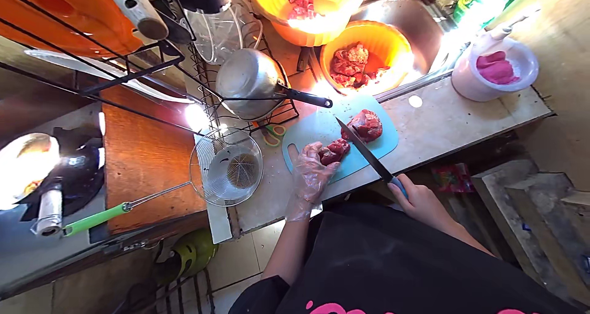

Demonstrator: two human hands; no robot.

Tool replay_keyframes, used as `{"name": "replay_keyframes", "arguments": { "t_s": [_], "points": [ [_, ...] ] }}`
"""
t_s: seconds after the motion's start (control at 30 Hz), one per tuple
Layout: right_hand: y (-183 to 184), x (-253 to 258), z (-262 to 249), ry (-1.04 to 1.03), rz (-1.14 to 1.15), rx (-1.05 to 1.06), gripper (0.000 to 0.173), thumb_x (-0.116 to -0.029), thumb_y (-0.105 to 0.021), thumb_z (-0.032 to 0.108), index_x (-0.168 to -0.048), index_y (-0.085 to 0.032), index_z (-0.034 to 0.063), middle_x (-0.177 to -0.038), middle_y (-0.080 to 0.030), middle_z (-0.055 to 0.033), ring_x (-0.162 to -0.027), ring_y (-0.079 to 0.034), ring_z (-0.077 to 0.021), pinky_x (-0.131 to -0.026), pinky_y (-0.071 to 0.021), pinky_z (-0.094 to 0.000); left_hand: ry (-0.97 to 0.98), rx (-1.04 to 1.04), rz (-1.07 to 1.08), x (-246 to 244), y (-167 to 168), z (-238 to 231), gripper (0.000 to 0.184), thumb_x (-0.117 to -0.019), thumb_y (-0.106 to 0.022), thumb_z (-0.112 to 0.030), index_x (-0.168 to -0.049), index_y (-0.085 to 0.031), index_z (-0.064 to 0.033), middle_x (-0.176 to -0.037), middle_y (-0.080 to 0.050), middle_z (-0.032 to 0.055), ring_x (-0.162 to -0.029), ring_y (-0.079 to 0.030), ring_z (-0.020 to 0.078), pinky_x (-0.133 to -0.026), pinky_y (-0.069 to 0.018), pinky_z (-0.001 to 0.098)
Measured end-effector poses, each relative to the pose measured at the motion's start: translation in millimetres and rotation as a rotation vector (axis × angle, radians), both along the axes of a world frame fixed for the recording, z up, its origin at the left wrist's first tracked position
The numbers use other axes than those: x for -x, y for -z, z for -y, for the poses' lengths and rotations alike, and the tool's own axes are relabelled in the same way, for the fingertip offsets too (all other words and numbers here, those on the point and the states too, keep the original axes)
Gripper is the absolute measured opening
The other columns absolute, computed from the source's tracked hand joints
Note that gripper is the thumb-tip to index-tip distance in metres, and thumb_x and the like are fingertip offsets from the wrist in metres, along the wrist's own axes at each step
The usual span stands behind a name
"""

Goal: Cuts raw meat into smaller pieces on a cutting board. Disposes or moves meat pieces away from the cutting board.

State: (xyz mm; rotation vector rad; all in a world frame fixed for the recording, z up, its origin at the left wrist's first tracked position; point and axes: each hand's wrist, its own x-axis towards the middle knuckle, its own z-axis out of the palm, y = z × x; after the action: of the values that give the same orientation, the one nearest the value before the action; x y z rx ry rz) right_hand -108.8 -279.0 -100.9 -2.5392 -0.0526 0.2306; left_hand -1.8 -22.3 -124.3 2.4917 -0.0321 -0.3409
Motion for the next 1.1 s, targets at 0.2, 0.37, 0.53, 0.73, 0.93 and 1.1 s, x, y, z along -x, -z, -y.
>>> {"name": "replay_keyframes", "arguments": {
  "t_s": [0.2, 0.37, 0.53, 0.73, 0.93, 1.1],
  "points": [
    [-0.6, -0.7, -12.2, -0.107, 0.007, 0.091, 0.046, -0.1077, -0.041, 0.035, -0.102, -0.064, -0.005, -0.064, -0.062, -0.0188, -0.059, -0.068, -0.0391, -0.049, -0.0507, -0.0518, -0.038, 0.131, 0.059, 8.0, 13.3, -5.5, 0.041, -0.0869, -0.077, -0.022, -0.123, -0.07, -0.0024, -0.125, -0.07, 0.0161, -0.122, -0.064, 0.0284, -0.108, -0.047, 0.0484],
    [-25.9, -8.5, -36.8, -0.109, -0.349, 0.23, 0.042, -0.1114, -0.04, 0.032, -0.118, -0.06, -0.0037, -0.088, -0.07, -0.0257, -0.085, -0.073, -0.0451, -0.07, -0.0559, -0.0573, -0.116, 0.183, 0.104, 15.9, 15.8, -0.6, 0.053, -0.0852, -0.08, -0.031, -0.126, -0.066, -0.0009, -0.124, -0.069, 0.0171, -0.119, -0.064, 0.0276, -0.106, -0.0487, 0.0458],
    [-42.5, -15.6, -54.1, -0.076, -0.542, 0.361, 0.042, -0.1131, -0.035, 0.033, -0.126, -0.055, -0.0018, -0.098, -0.071, -0.0266, -0.094, -0.073, -0.0451, -0.077, -0.0561, -0.056, -0.163, 0.161, 0.102, 17.4, 19.7, 5.8, 0.042, -0.089, -0.077, -0.029, -0.121, -0.071, -0.003, -0.12, -0.072, 0.0153, -0.117, -0.067, 0.0268, -0.105, -0.0503, 0.0467],
    [-60.4, -43.1, -71.8, -0.12, -0.77, 0.423, 0.047, -0.1146, -0.028, 0.032, -0.144, -0.043, -0.0021, -0.112, -0.068, -0.0287, -0.109, -0.069, -0.0455, -0.09, -0.0542, -0.0553, -0.193, 0.276, 0.19, 21.1, 34.7, 7.9, 0.037, -0.0862, -0.08, -0.024, -0.117, -0.073, -0.0056, -0.117, -0.073, 0.0112, -0.113, -0.068, 0.0216, -0.102, -0.0526, 0.0422],
    [-60.3, -90.1, -98.0, -0.201, -0.725, 0.396, 0.04, -0.1144, -0.029, 0.029, -0.134, -0.046, -0.0008, -0.113, -0.067, -0.0254, -0.111, -0.068, -0.0411, -0.092, -0.0528, -0.054, -0.131, 0.236, 0.323, 24.9, 49.6, 8.3, 0.033, -0.0865, -0.079, -0.02, -0.113, -0.072, -0.0017, -0.116, -0.072, 0.0178, -0.11, -0.069, 0.0316, -0.097, -0.0537, 0.0518],
    [-57.1, -84.1, -96.9, -0.215, -0.712, 0.462, 0.036, -0.1141, -0.03, 0.029, -0.133, -0.045, 0.0021, -0.109, -0.067, -0.0234, -0.107, -0.069, -0.0407, -0.087, -0.0547, -0.0537, -0.116, 0.146, 0.294, 25.8, 48.1, 10.3, 0.033, -0.0906, -0.076, -0.027, -0.113, -0.07, -0.0046, -0.126, -0.067, 0.016, -0.118, -0.065, 0.0312, -0.1, -0.052, 0.0517]
  ]
}}
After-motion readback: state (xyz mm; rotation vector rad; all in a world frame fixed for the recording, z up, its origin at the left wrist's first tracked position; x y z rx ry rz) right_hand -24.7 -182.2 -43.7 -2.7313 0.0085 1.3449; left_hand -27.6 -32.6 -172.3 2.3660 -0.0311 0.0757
